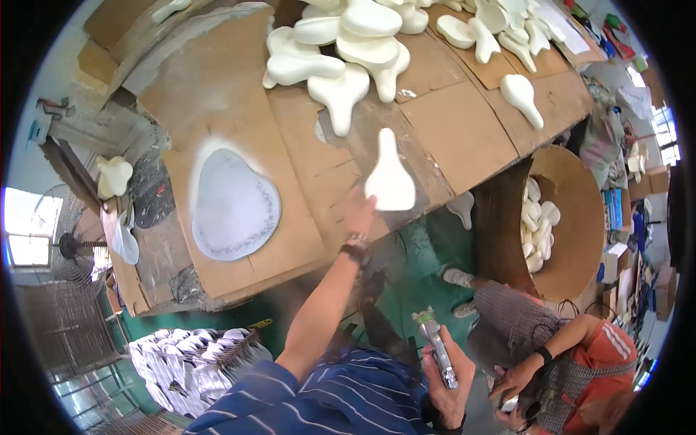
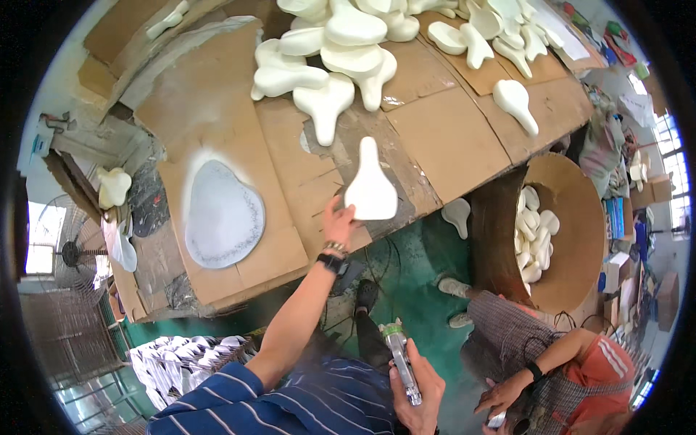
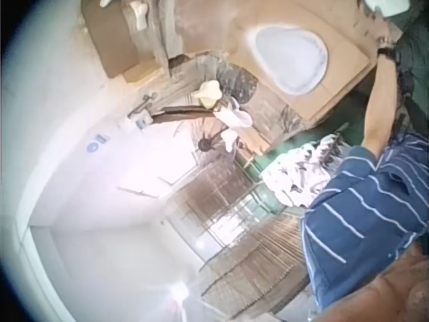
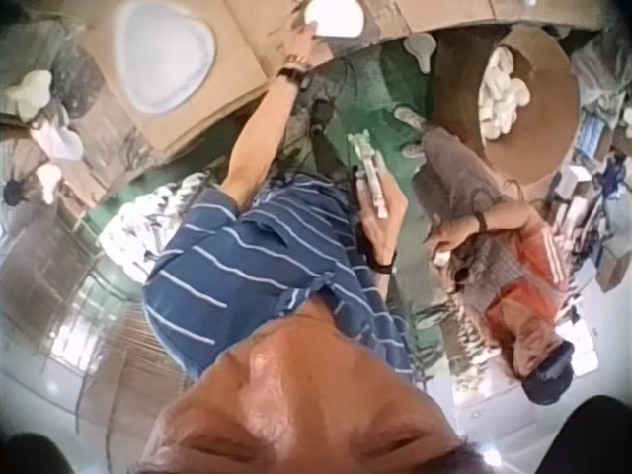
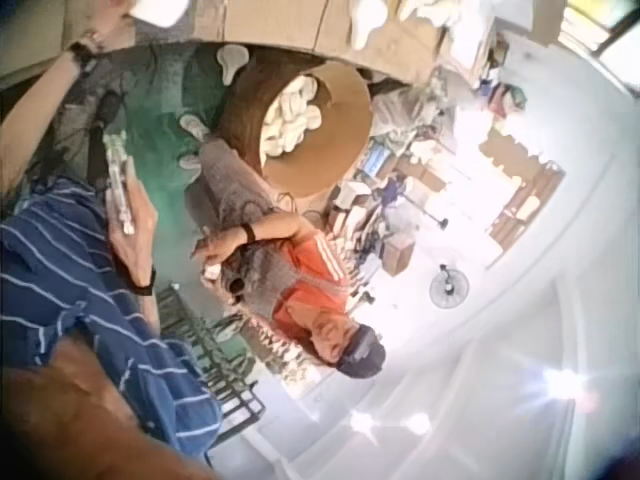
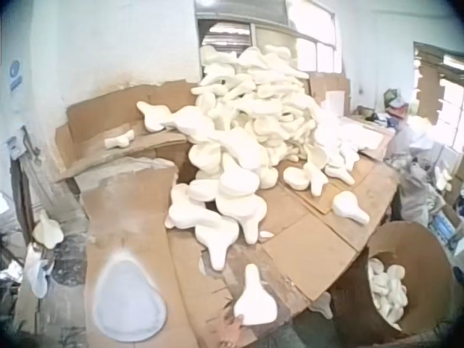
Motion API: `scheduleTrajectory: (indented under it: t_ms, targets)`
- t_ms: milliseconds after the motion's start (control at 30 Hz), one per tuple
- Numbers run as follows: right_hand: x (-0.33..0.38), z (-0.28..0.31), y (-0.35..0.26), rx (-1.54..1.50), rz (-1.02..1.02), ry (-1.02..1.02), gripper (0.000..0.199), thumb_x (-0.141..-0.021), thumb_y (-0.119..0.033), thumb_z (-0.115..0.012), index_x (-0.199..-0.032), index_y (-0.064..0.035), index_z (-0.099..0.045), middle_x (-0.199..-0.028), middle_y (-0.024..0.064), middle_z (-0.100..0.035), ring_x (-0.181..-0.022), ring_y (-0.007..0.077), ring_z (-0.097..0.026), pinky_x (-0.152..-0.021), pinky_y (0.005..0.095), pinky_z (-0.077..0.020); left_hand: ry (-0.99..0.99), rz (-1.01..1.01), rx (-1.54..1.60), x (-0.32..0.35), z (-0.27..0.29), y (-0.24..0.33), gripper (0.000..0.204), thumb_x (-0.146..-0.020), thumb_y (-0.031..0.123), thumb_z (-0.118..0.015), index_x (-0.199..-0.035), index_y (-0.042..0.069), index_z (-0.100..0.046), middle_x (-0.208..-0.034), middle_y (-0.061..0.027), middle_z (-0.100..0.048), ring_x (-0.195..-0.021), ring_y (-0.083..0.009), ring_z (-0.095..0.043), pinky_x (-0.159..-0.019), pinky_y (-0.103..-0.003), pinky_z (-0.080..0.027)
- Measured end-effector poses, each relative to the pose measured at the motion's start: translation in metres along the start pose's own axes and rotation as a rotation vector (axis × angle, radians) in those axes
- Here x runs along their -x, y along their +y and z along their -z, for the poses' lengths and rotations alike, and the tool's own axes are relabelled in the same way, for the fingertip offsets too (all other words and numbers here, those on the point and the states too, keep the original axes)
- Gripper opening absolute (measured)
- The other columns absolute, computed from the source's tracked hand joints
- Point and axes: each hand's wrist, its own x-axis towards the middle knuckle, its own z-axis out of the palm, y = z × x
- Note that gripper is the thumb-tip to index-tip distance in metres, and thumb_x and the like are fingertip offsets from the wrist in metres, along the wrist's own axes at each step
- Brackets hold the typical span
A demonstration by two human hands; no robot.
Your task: The person spray paints white shoe insoles with a handheld spray gun, applying a light coating to each piece. After painting, the person places the insoles onto a drying rack. The task is performed repeatedly in a workshop setting.
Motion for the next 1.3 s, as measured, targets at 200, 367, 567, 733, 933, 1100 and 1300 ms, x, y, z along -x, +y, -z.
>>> scheduleTrajectory:
  t_ms: [200, 367, 567, 733, 933, 1100, 1300]
  targets:
    - [-0.012, 0.004, -0.028, 0.106, 0.196, -0.117, 0.051, -0.078, 0.0, -0.065, -0.128, 0.0046, -0.054, -0.085, 0.0133, -0.067, -0.073, 0.0184, -0.064, -0.069, 0.0269, -0.0491, 0.186, -0.097, 0.028, 0.003, 0.092, 0.036, 0.047, -0.088, 0.011, -0.064, -0.13, 0.002, -0.044, -0.115, -0.0179, -0.056, -0.092, -0.0286, -0.065, -0.074, -0.042, -0.06]
    - [-0.001, 0.012, -0.042, 0.219, 0.245, -0.238, 0.052, -0.076, 0.001, -0.067, -0.126, 0.0051, -0.055, -0.083, 0.015, -0.066, -0.072, 0.0242, -0.064, -0.071, 0.0296, -0.0486, 0.16, -0.118, 0.052, 0.007, 0.108, 0.038, 0.047, -0.092, 0.021, -0.062, -0.13, 0.001, -0.043, -0.115, -0.0195, -0.058, -0.093, -0.032, -0.066, -0.074, -0.043, -0.06]
    - [-0.007, 0.008, -0.052, 0.317, 0.31, -0.191, 0.049, -0.076, -0.002, -0.068, -0.123, 0.0058, -0.057, -0.08, 0.0136, -0.064, -0.069, 0.0207, -0.061, -0.069, 0.0286, -0.0483, 0.201, -0.016, -0.026, 0.041, 0.126, 0.042, 0.046, -0.096, 0.036, -0.054, -0.126, 0.001, -0.047, -0.099, -0.017, -0.064, -0.081, -0.0265, -0.067, -0.068, -0.037, -0.059]
    - [-0.007, 0.01, -0.044, 0.409, 0.432, -0.004, 0.046, -0.081, -0.011, -0.069, -0.122, 0.0075, -0.058, -0.082, 0.0129, -0.066, -0.071, 0.014, -0.061, -0.068, 0.0258, -0.0489, 0.151, 0.041, -0.175, 0.11, 0.178, 0.037, 0.04, -0.097, 0.035, -0.054, -0.118, 0.001, -0.055, -0.093, -0.0133, -0.065, -0.073, -0.0196, -0.066, -0.065, -0.032, -0.057]
    - [0.003, 0.033, -0.032, 0.305, 0.242, -0.201, 0.05, -0.081, -0.016, -0.071, -0.122, 0.0087, -0.057, -0.08, 0.0132, -0.065, -0.071, 0.0155, -0.062, -0.067, 0.026, -0.0484, 0.222, 0.007, -0.382, 0.147, 0.212, 0.022, 0.035, -0.096, 0.03, -0.056, -0.109, -0.001, -0.061, -0.085, -0.0091, -0.066, -0.068, -0.0139, -0.064, -0.063, -0.028, -0.055]
    - [0.002, 0.03, -0.032, 0.381, 0.299, -0.087, 0.048, -0.082, -0.013, -0.068, -0.123, 0.0091, -0.056, -0.085, 0.0152, -0.067, -0.073, 0.0161, -0.063, -0.069, 0.0276, -0.0494, 0.16, -0.166, -0.473, 0.105, 0.192, 0.032, 0.033, -0.096, 0.027, -0.057, -0.116, 0.0, -0.058, -0.086, -0.0058, -0.063, -0.071, -0.0106, -0.06, -0.063, -0.025, -0.052]
    - [0.011, 0.04, -0.021, 0.369, 0.278, -0.058, 0.045, -0.082, -0.009, -0.067, -0.122, 0.0098, -0.057, -0.092, 0.0169, -0.068, -0.077, 0.015, -0.063, -0.071, 0.0272, -0.0502, 0.082, -0.274, -0.631, 0.044, 0.132, 0.059, 0.04, -0.092, 0.018, -0.061, -0.129, 0.004, -0.054, -0.083, -0.0047, -0.062, -0.068, -0.0108, -0.06, -0.058, -0.025, -0.051]
